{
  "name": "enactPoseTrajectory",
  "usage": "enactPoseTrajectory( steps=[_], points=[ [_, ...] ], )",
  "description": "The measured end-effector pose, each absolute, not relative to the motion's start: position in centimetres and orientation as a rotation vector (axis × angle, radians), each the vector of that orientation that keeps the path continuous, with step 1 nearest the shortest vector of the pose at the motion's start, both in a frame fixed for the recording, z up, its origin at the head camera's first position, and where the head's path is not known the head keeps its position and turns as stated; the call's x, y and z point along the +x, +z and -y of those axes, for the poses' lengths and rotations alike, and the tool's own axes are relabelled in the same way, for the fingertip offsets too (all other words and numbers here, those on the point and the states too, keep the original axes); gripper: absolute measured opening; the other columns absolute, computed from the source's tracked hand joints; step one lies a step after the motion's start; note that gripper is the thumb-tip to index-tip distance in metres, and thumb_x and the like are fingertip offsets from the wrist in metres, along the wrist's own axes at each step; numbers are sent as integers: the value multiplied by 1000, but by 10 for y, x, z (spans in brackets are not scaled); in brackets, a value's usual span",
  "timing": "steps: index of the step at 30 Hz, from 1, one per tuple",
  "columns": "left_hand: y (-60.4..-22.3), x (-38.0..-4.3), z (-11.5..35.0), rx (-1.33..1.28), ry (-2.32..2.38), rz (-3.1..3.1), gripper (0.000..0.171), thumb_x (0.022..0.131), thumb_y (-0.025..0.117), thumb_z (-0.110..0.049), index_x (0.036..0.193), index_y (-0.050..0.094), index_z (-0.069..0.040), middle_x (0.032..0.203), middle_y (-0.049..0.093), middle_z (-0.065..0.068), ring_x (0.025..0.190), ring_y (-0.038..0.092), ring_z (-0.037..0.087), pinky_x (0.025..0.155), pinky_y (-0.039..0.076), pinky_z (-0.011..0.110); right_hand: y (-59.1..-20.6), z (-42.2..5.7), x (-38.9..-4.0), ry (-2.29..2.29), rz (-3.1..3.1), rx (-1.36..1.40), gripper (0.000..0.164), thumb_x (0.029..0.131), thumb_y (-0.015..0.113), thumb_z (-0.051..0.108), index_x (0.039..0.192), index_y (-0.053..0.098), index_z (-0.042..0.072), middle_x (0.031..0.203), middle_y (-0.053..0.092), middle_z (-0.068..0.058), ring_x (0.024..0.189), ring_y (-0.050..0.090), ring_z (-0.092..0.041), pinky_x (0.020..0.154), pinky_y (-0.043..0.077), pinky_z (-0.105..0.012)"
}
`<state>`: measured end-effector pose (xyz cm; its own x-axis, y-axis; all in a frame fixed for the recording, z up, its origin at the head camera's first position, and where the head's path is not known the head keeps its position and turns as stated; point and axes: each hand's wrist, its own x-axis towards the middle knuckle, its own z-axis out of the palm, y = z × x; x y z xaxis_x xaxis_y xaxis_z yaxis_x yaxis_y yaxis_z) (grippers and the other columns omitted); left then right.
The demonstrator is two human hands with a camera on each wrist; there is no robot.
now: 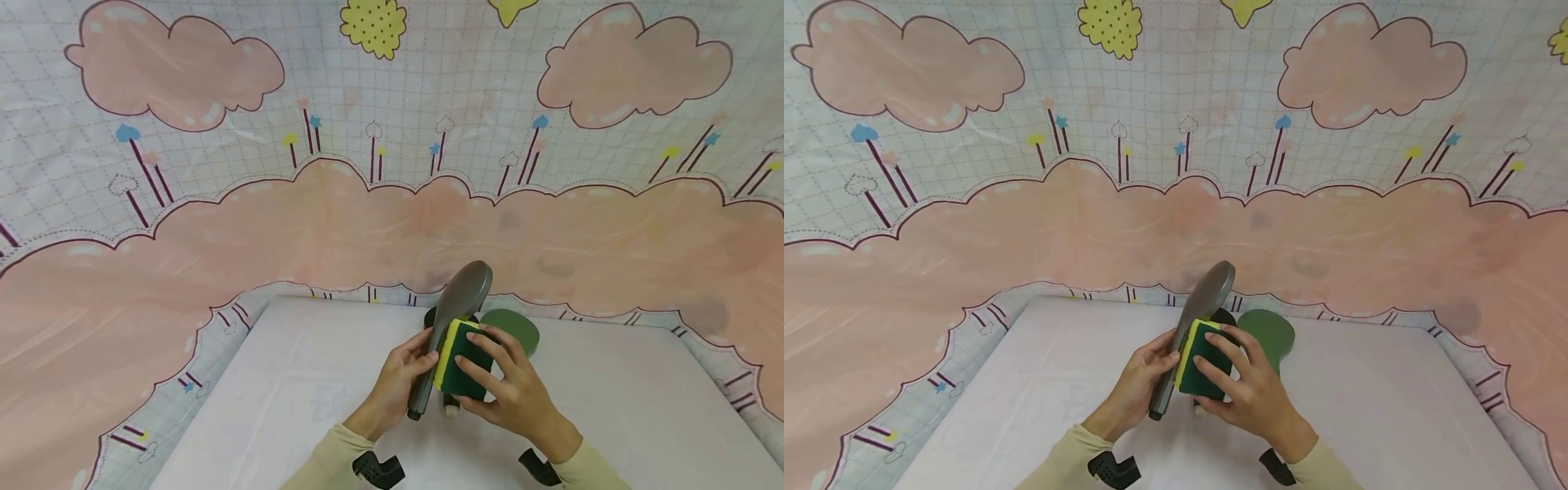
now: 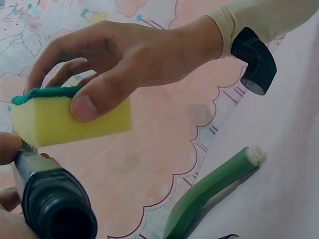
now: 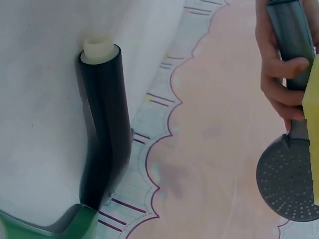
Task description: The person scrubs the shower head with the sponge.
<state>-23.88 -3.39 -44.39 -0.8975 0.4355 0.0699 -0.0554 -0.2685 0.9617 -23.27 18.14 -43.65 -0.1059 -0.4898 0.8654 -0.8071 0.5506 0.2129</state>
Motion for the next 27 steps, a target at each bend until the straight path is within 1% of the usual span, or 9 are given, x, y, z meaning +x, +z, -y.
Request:
enactPoseTrajectory(
  steps=[2, 4, 6, 9, 13, 15, 18, 23, 27],
  points=[
    [-442, -239, 35, 471, 2222, -1689, 60, 100, 55, -22, 153, 32, -10, 159, 32, 10, 143, 38, 24, 117, 34, 39, -435, -182, -233, 381, 1747, 1074, 44, 93, 58, 51, 112, 70, 13, 123, 60, -23, 115, 50, -45, 119, 26, -32],
    [-442, -238, 37, 467, 2213, -1703, 60, 100, 55, -22, 153, 32, -10, 158, 34, 12, 135, 46, 21, 108, 43, 32, -433, -183, -233, 374, 1734, 1063, 43, 93, 58, 51, 111, 70, 13, 122, 60, -24, 114, 51, -45, 119, 27, -33],
    [-441, -238, 38, 457, 2211, -1711, 60, 99, 57, -21, 153, 33, -9, 156, 36, 13, 125, 51, 19, 97, 47, 27, -431, -185, -233, 368, 1724, 1050, 43, 93, 58, 50, 109, 70, 12, 121, 60, -24, 113, 51, -46, 119, 27, -33],
    [-440, -238, 40, 431, 2211, -1716, 63, 97, 61, -20, 152, 33, -7, 153, 38, 16, 118, 52, 19, 87, 49, 23, -426, -188, -233, 368, 1706, 1035, 44, 93, 58, 50, 109, 70, 11, 120, 60, -26, 111, 51, -47, 119, 27, -34],
    [-440, -238, 42, 422, 2209, -1734, 67, 94, 67, -16, 151, 35, -4, 149, 42, 21, 112, 55, 17, 82, 51, 21, -420, -195, -233, 371, 1707, 998, 47, 93, 58, 52, 108, 70, 9, 119, 60, -27, 111, 51, -47, 119, 28, -30],
    [-441, -238, 43, 427, 2201, -1752, 67, 92, 68, -13, 151, 36, -3, 145, 46, 23, 103, 56, 13, 79, 51, 20, -418, -198, -233, 375, 1722, 972, 48, 93, 58, 53, 109, 70, 9, 120, 59, -27, 112, 50, -47, 119, 28, -27],
    [-442, -238, 45, 436, 2199, -1767, 67, 91, 69, -10, 149, 38, -3, 141, 49, 26, 95, 57, 11, 76, 51, 20, -416, -202, -233, 393, 1727, 951, 49, 93, 59, 53, 109, 70, 8, 120, 59, -27, 112, 49, -48, 118, 28, -26],
    [-442, -238, 49, 434, 2209, -1781, 64, 88, 71, -9, 146, 43, 1, 130, 58, 24, 89, 59, 10, 73, 52, 21, -414, -206, -236, 429, 1711, 927, 50, 91, 61, 53, 107, 70, 6, 120, 58, -29, 113, 48, -48, 118, 30, -27],
    [-444, -237, 54, 431, 2184, -1802, 60, 88, 70, -7, 143, 47, 1, 124, 63, 20, 89, 60, 9, 72, 52, 21, -413, -210, -237, 463, 1711, 892, 51, 90, 62, 54, 106, 70, 6, 120, 58, -28, 117, 48, -45, 116, 31, -24]
  ],
)
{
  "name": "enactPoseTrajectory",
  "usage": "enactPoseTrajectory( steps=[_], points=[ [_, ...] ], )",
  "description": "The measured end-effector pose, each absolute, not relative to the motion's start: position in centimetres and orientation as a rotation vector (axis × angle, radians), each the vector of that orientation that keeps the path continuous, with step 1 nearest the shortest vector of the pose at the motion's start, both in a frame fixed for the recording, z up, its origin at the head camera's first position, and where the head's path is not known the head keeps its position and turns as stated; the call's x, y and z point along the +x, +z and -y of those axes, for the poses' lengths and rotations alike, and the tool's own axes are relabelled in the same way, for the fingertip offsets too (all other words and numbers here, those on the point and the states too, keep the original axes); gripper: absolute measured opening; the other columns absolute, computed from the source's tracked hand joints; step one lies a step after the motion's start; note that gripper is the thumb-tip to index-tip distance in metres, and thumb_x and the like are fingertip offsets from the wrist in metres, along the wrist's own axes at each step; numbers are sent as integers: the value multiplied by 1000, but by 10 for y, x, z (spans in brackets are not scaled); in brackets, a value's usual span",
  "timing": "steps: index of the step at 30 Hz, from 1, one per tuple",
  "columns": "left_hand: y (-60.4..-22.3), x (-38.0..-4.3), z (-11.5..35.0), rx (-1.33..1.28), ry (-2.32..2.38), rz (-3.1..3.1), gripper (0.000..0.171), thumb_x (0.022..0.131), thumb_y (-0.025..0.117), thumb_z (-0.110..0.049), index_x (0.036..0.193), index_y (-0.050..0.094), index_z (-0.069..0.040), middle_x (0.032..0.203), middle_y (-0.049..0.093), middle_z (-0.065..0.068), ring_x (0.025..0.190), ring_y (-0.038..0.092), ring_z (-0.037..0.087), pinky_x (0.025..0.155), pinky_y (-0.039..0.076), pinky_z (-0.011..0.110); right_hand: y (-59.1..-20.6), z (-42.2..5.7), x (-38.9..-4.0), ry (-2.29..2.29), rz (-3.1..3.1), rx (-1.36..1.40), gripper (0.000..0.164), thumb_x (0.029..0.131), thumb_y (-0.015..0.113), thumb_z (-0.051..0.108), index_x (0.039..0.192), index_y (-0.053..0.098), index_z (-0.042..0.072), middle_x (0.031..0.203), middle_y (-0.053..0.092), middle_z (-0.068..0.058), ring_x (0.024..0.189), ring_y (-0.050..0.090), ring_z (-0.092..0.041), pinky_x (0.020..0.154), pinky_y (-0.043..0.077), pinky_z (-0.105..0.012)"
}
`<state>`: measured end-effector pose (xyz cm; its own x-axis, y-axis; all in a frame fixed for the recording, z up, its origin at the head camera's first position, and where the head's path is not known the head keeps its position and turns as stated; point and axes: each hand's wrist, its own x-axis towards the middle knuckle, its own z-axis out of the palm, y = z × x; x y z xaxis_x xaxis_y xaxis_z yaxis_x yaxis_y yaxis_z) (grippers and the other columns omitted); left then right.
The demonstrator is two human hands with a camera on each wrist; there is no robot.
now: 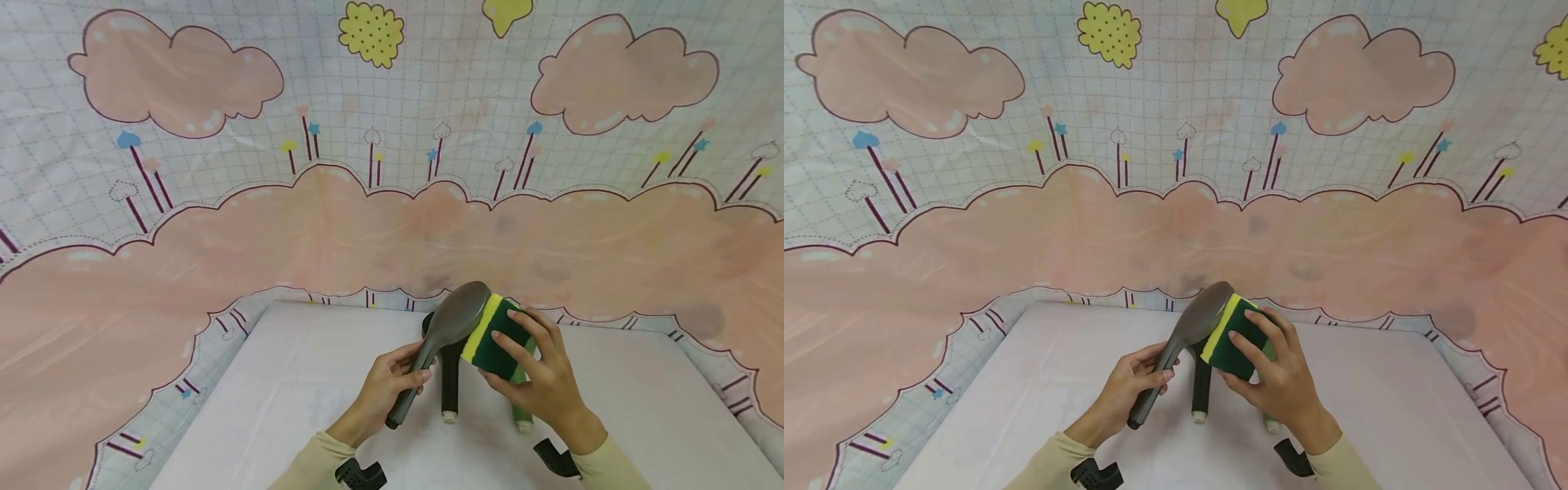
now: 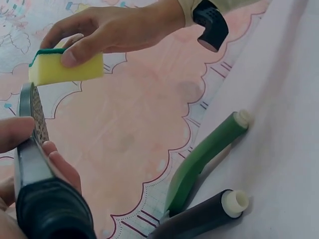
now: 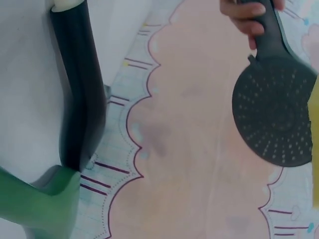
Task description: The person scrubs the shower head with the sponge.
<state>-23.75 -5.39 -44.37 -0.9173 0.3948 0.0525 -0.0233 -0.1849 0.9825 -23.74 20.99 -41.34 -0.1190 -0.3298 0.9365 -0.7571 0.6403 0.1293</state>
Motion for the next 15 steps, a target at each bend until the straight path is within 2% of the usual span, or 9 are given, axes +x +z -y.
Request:
enactPoseTrajectory(
  steps=[9, 15],
  points=[
    [-449, -239, 64, 528, 2115, -1863, 58, 87, 70, -8, 140, 49, 4, 113, 65, 8, 85, 60, 9, 72, 51, 21, -415, -215, -239, 681, 1718, 852, 59, 86, 68, 54, 105, 69, -2, 121, 54, -34, 128, 45, -32, 113, 34, -21],
    [-452, -240, 66, 557, 2108, -1855, 59, 88, 70, -7, 141, 47, 5, 112, 66, 3, 92, 61, 8, 74, 52, 21, -417, -214, -237, 746, 1723, 848, 61, 85, 68, 55, 104, 69, -3, 121, 53, -35, 129, 44, -29, 113, 34, -21]
  ],
)
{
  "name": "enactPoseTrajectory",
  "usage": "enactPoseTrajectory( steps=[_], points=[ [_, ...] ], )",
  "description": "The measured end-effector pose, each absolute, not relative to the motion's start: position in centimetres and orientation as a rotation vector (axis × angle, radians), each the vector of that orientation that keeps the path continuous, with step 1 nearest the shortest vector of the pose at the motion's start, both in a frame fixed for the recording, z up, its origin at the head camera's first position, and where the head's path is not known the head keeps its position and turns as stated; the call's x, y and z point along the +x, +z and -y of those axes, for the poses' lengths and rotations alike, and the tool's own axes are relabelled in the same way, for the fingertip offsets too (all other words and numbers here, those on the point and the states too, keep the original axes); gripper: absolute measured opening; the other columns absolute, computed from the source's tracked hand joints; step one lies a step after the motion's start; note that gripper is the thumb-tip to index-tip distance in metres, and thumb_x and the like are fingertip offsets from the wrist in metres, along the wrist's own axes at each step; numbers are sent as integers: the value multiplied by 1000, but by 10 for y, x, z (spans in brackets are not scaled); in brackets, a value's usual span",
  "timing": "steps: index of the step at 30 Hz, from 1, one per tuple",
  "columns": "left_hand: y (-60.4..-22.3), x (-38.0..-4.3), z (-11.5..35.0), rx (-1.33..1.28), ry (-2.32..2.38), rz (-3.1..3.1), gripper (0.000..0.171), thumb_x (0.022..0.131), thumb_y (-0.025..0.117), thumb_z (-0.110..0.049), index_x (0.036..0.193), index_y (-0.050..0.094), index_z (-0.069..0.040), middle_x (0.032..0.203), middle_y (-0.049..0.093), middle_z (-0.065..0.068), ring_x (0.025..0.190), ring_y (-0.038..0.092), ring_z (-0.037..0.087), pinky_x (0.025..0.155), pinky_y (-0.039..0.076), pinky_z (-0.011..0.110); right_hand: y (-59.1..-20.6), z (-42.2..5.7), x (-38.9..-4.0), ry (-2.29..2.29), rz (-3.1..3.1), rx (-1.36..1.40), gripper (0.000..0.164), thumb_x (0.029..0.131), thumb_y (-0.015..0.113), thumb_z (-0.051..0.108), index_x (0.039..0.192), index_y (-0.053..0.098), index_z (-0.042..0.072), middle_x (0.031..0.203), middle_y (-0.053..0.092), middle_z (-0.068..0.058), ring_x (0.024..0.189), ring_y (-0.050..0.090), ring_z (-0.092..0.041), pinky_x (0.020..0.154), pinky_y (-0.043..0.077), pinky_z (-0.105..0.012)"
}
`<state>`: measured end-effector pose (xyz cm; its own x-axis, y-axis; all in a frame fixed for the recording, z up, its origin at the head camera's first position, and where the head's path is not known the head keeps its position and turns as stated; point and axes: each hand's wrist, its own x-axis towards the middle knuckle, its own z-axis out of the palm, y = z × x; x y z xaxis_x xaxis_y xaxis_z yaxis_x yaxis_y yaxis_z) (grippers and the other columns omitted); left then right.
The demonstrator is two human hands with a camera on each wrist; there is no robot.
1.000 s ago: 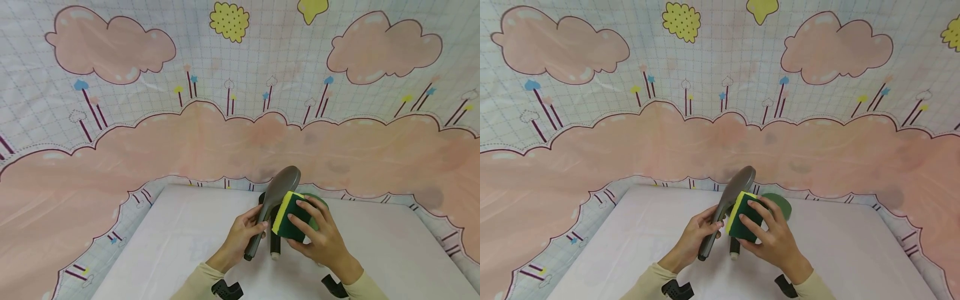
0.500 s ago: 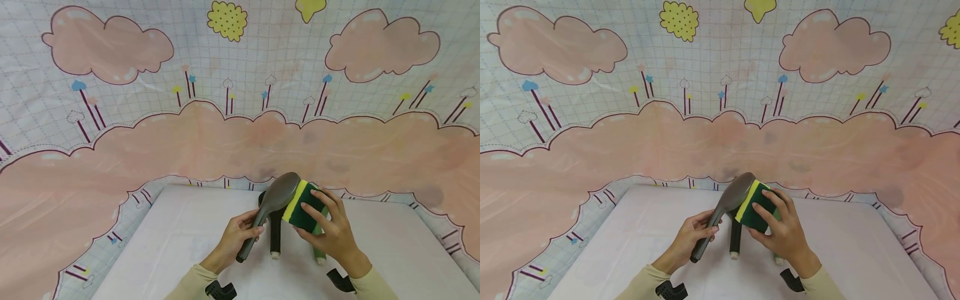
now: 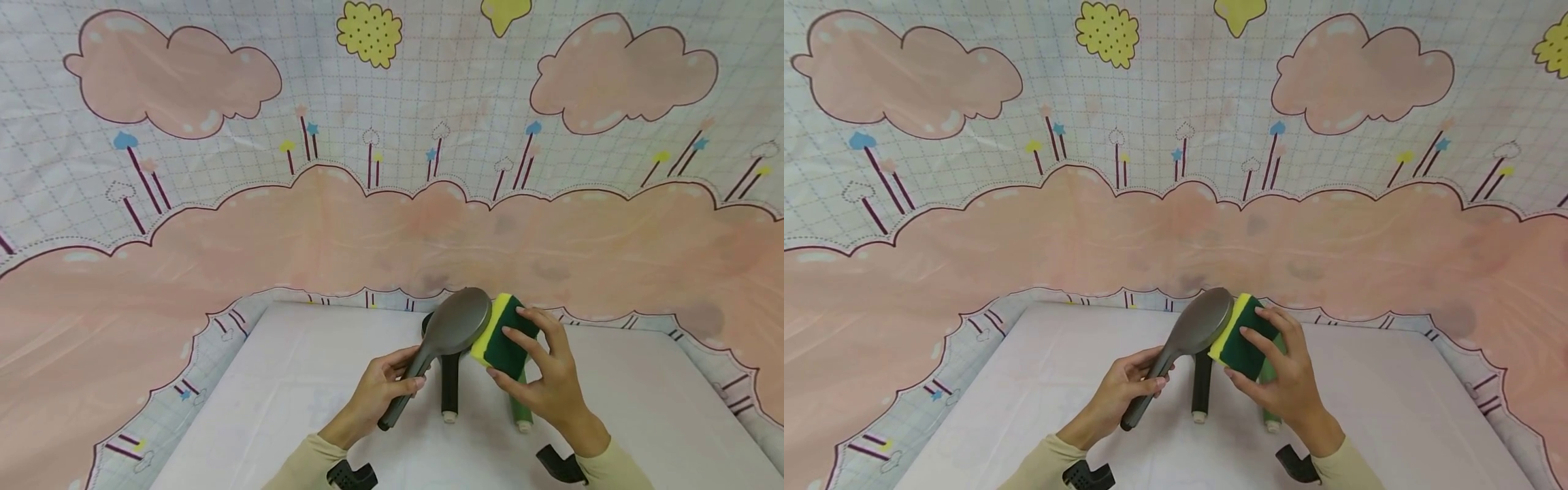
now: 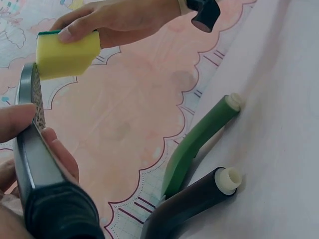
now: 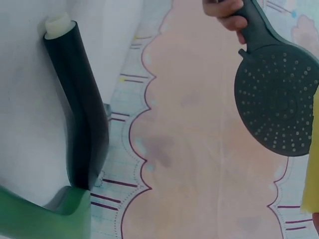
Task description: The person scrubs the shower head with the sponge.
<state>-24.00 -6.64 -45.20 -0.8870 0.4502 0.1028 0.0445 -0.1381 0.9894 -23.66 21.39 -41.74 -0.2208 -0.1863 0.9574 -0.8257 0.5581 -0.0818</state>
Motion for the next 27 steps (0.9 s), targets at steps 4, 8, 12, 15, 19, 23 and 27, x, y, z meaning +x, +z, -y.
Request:
enactPoseTrajectory(
  steps=[4, 8, 12, 15, 19, 23, 27],
  points=[
    [-453, -240, 68, 552, 2113, -1849, 60, 87, 71, -8, 141, 47, 4, 111, 67, 0, 94, 62, 7, 74, 53, 21, -419, -214, -235, 760, 1726, 863, 61, 85, 68, 55, 104, 69, -3, 121, 53, -34, 134, 43, -24, 112, 35, -20],
    [-455, -241, 68, 553, 2113, -1848, 61, 87, 71, -9, 142, 47, 4, 110, 68, -1, 94, 62, 7, 75, 53, 22, -420, -214, -232, 757, 1739, 869, 60, 86, 68, 56, 104, 69, -1, 121, 53, -33, 133, 44, -25, 111, 36, -19],
    [-456, -241, 68, 547, 2113, -1853, 60, 88, 71, -8, 142, 46, 4, 110, 68, -1, 94, 62, 7, 75, 53, 22, -424, -212, -230, 769, 1728, 895, 58, 86, 68, 55, 105, 70, 0, 122, 54, -31, 132, 44, -27, 111, 36, -19],
    [-456, -241, 67, 538, 2111, -1858, 61, 88, 71, -8, 142, 46, 4, 112, 68, 0, 95, 63, 7, 76, 53, 22, -427, -208, -227, 773, 1731, 910, 57, 85, 69, 54, 106, 70, 1, 124, 54, -30, 131, 45, -31, 111, 37, -19],
    [-456, -241, 67, 530, 2100, -1877, 61, 88, 71, -8, 142, 46, 4, 118, 67, 10, 98, 62, 8, 77, 53, 22, -430, -204, -222, 756, 1761, 901, 58, 85, 68, 57, 107, 69, 3, 125, 54, -28, 131, 45, -32, 109, 38, -17],
    [-458, -242, 68, 553, 2072, -1916, 60, 88, 70, -5, 143, 46, 2, 127, 61, 24, 102, 62, 8, 82, 53, 22, -426, -203, -220, 741, 1733, 905, 57, 86, 67, 56, 106, 69, 2, 122, 55, -29, 129, 46, -32, 109, 37, -18],
    [-460, -244, 70, 598, 2044, -1938, 59, 88, 70, -5, 142, 47, 1, 130, 59, 25, 105, 63, 10, 85, 53, 23, -418, -203, -220, 742, 1680, 921, 57, 87, 68, 53, 103, 68, -2, 118, 54, -33, 129, 47, -30, 110, 38, -19]
  ],
)
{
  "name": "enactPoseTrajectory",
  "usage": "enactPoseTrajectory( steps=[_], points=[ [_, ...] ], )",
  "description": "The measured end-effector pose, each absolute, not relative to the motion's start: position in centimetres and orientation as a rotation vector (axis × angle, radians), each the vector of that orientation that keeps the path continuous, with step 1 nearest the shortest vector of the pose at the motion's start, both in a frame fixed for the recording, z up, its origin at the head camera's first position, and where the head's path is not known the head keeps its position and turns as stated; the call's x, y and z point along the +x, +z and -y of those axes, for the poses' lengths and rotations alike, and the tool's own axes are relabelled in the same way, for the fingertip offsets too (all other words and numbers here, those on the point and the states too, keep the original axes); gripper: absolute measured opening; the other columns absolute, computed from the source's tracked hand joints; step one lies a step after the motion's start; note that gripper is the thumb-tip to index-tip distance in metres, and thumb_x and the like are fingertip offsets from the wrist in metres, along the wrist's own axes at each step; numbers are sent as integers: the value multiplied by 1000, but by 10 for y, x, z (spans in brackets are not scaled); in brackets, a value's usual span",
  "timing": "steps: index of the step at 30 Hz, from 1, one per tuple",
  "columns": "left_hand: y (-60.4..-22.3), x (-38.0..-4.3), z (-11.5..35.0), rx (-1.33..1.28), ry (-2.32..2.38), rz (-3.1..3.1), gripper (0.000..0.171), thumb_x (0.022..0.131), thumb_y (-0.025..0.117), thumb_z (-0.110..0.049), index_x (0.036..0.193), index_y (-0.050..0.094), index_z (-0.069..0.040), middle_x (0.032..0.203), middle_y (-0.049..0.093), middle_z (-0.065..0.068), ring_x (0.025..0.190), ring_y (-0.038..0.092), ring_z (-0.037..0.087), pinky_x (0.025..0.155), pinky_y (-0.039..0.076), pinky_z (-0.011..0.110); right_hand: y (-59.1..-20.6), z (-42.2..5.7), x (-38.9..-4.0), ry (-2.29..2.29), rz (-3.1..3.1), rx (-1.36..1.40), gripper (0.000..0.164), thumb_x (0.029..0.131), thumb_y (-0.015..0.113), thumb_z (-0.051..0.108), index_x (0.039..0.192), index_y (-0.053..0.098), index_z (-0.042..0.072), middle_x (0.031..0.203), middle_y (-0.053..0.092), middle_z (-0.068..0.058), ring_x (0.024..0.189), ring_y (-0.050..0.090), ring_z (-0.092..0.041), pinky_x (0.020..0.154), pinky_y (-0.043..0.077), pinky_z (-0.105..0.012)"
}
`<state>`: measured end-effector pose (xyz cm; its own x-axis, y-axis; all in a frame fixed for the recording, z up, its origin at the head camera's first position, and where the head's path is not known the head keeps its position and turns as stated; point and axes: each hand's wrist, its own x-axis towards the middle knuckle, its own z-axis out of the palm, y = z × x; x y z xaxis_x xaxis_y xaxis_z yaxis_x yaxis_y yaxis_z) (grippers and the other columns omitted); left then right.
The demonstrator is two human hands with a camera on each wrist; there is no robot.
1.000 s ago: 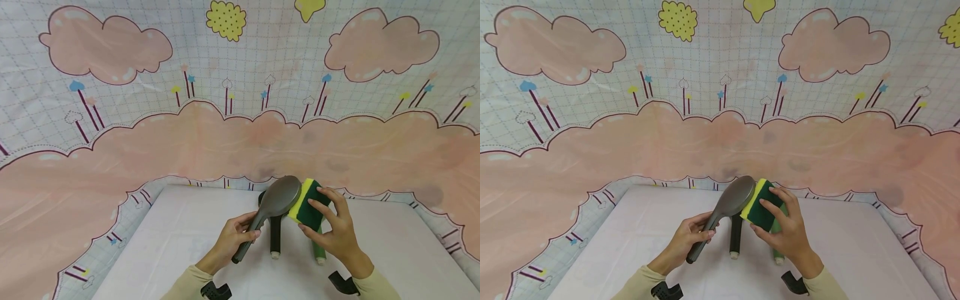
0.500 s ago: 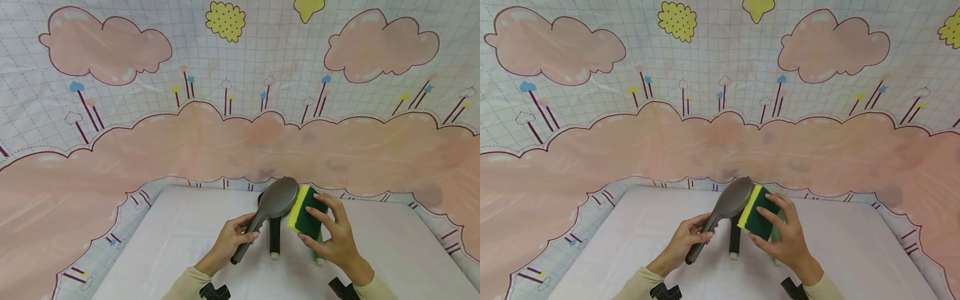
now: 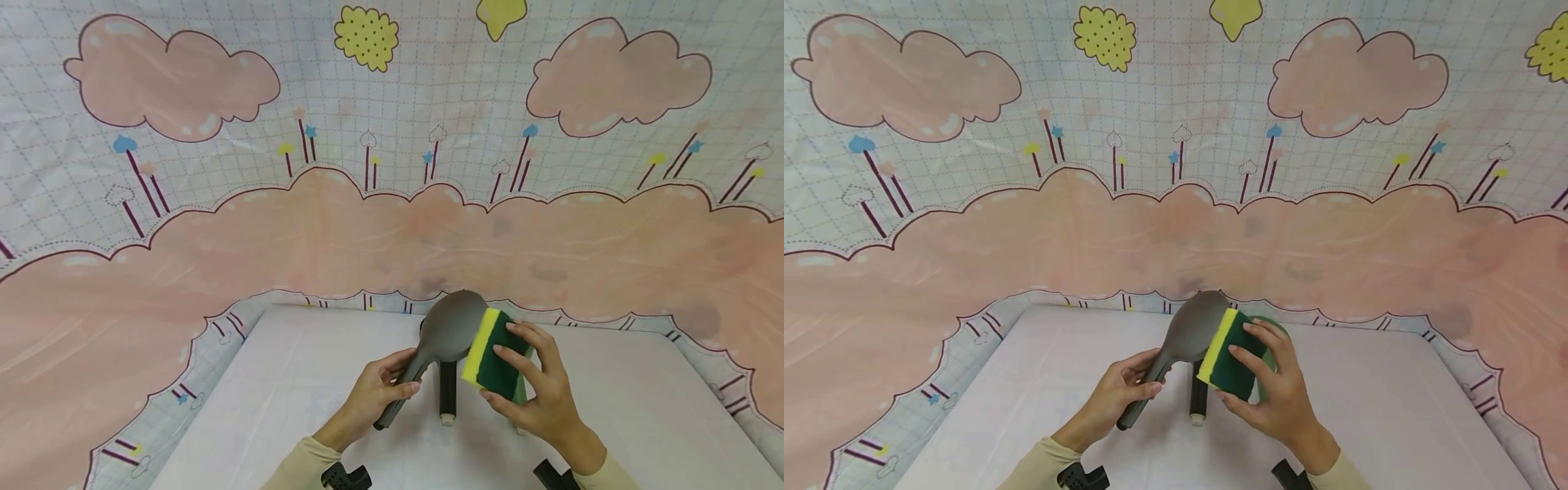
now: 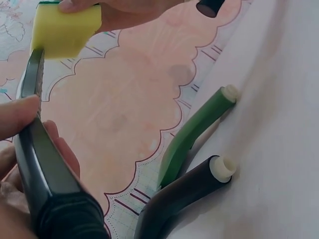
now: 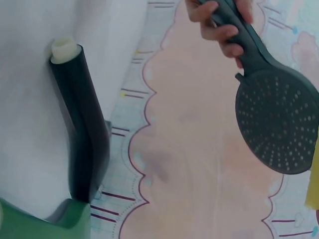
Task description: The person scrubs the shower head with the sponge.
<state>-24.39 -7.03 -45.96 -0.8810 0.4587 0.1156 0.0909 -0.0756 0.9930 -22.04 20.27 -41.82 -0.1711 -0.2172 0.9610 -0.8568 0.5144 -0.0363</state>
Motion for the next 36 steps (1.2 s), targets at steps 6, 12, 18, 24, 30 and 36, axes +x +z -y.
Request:
enactPoseTrajectory(
  steps=[6, 12, 18, 24, 30, 36],
  points=[
    [-460, -243, 74, 655, 2026, -1912, 59, 88, 70, -3, 142, 46, 3, 132, 59, 22, 103, 64, 9, 86, 54, 24, -408, -204, -220, 776, 1650, 921, 58, 88, 68, 51, 100, 66, -6, 115, 52, -36, 131, 46, -25, 109, 39, -19],
    [-462, -247, 73, 801, 1987, -1869, 57, 92, 67, -5, 143, 43, 4, 134, 55, 30, 104, 66, 8, 87, 53, 23, -407, -202, -216, 816, 1630, 931, 57, 88, 69, 49, 100, 65, -7, 116, 52, -35, 133, 45, -24, 109, 39, -20],
    [-467, -252, 72, 778, 1988, -1975, 57, 90, 69, -9, 141, 47, 5, 135, 54, 30, 106, 65, 7, 89, 52, 19, -415, -201, -216, 787, 1634, 954, 54, 87, 70, 49, 103, 66, -2, 120, 53, -32, 133, 45, -29, 110, 39, -20],
    [-471, -255, 74, 708, 2048, -2088, 53, 87, 73, -7, 135, 53, 5, 132, 57, 28, 106, 63, 5, 89, 51, 17, -424, -198, -214, 778, 1665, 959, 54, 85, 71, 51, 106, 67, 0, 123, 54, -30, 132, 45, -33, 110, 38, -21],
    [-474, -257, 80, 736, 2055, -2096, 51, 88, 72, -7, 134, 55, 4, 131, 57, 25, 106, 64, 5, 90, 50, 17, -428, -193, -210, 789, 1673, 1001, 53, 85, 72, 50, 106, 69, 2, 124, 54, -27, 133, 44, -33, 111, 37, -21],
    [-477, -257, 86, 830, 2061, -2057, 48, 88, 69, -1, 134, 55, 5, 123, 58, 11, 107, 63, 6, 92, 50, 17, -420, -193, -208, 796, 1645, 1020, 53, 86, 71, 50, 105, 68, 0, 123, 54, -28, 132, 45, -32, 111, 38, -22]
  ],
)
